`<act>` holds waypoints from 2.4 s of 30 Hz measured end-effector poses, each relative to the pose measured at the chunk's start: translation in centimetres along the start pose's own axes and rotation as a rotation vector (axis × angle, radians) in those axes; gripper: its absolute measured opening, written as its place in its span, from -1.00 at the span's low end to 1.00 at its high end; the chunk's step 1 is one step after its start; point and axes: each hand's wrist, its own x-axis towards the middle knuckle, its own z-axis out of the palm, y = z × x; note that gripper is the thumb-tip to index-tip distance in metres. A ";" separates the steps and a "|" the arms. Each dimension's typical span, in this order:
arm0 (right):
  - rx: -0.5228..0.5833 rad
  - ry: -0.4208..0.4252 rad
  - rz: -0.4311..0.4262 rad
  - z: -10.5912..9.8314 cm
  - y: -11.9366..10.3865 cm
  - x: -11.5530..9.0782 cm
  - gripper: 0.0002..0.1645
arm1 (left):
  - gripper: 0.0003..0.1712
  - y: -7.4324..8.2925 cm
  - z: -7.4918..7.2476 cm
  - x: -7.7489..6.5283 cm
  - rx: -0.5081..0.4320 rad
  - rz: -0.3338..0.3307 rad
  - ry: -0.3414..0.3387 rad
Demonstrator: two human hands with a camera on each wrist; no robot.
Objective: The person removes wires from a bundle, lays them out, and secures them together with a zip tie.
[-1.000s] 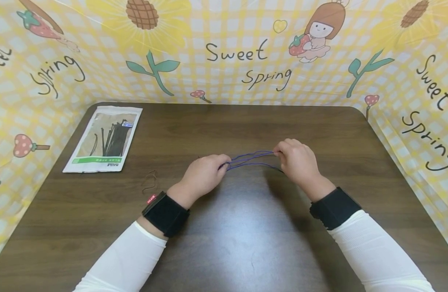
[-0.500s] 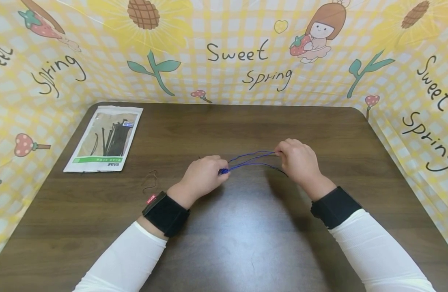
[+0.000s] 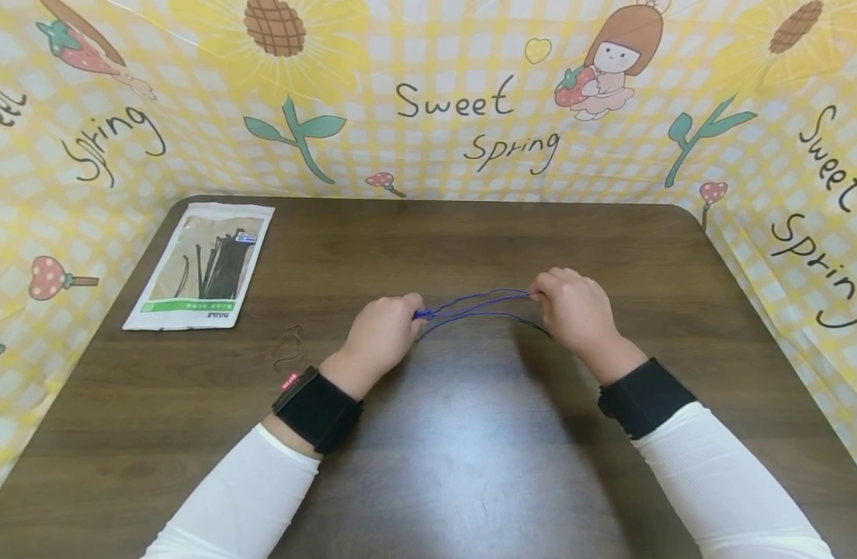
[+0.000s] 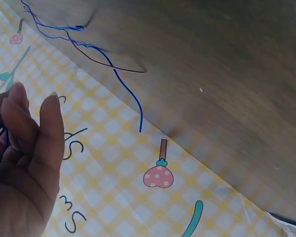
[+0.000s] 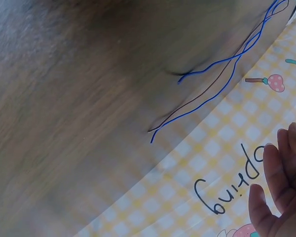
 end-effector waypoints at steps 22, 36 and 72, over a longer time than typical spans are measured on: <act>-0.062 0.079 0.008 0.2 1.0 0.3 -0.89 | -0.85 -0.4 -0.4 -0.4 -0.048 0.001 0.031; -0.080 0.078 0.088 -0.7 2.2 0.2 -0.84 | -0.77 -1.4 -0.5 -0.6 -0.019 0.034 0.108; -0.077 0.091 0.154 -1.4 3.0 -0.2 -0.84 | -0.78 -2.3 -0.3 -1.0 -0.056 0.021 -0.010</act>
